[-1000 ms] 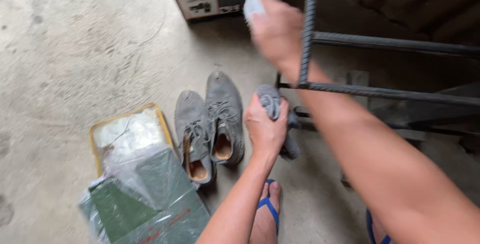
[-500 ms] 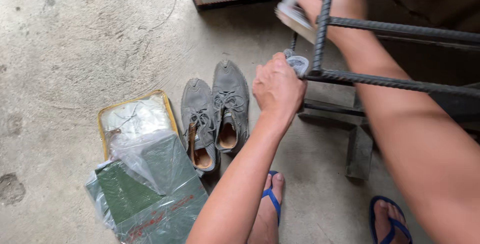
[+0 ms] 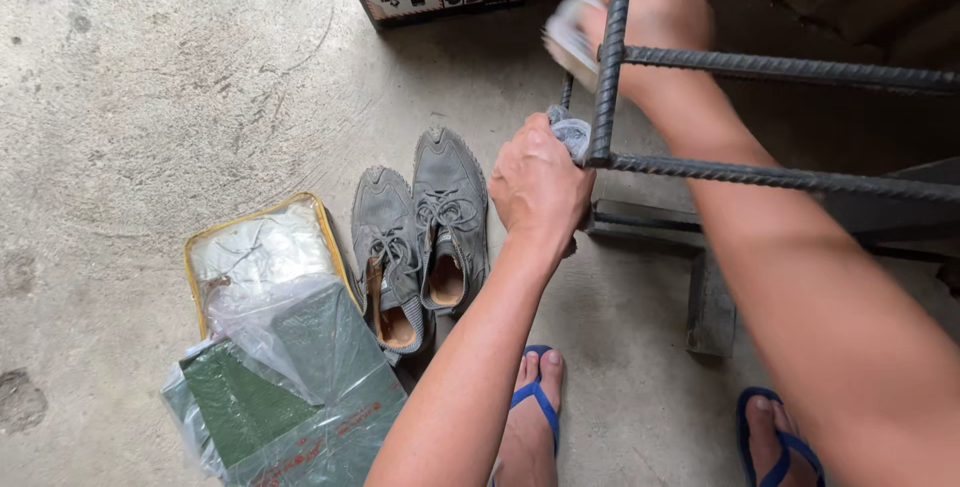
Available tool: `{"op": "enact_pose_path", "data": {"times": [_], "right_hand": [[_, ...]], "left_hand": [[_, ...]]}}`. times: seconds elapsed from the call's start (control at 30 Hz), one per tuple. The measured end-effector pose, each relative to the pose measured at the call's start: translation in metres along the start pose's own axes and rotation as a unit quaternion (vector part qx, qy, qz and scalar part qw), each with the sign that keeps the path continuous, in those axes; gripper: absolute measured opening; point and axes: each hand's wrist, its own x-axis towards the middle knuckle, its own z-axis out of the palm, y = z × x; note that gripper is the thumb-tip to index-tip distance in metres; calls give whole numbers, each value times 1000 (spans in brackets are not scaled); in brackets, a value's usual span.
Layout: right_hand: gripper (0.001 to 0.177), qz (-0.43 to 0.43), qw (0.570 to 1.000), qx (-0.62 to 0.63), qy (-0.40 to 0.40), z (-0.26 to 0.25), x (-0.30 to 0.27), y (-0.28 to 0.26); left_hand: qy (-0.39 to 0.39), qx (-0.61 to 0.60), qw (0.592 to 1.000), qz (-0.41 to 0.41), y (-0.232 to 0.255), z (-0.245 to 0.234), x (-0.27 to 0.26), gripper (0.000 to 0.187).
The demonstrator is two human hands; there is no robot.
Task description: The person scrubs a metal frame with a brush and wipes it with a cloth. The person holds the frame with one hand while scrubbing and wiping with the other hand.
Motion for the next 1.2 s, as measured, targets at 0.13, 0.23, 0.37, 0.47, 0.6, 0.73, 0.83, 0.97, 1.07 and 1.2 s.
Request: {"op": "enact_pose_path", "data": {"times": [0.13,0.23,0.37,0.47,0.6,0.73,0.83,0.97,1.07,1.2], "right_hand": [[18,48,997,7,-52,32,33,4],[27,-19,998,-48,-27,-8,13,32],[24,66,993,84,-43,-52,-44,72],[23,-11,999,-22,45,-20,-18,58],[15,-98,989,-8,107,34,20,32],[15,-39,999,-9,-12,-19,2,45],[18,108,992,1,-59,-74,-66,60],[15,30,998,-34,46,-53,-61,44],[26,18,999,5,44,-6,2,33],[18,-32,998,-33,43,-3,8,53]], "left_hand": [[-11,2,1000,-2,3,4,-8,40],[-19,-1,999,-26,0,-1,0,40],[-11,-5,1000,-13,-3,4,-7,36],[5,-7,1000,-1,1,2,1,35],[5,-4,1000,0,-3,1,-11,38],[7,-9,1000,-20,3,0,1,38],[14,-5,1000,-7,-2,5,-6,36],[21,1,1000,7,-2,6,-3,39],[12,0,1000,0,-1,4,-3,38],[-18,-10,1000,-20,2,2,-10,46]]}}
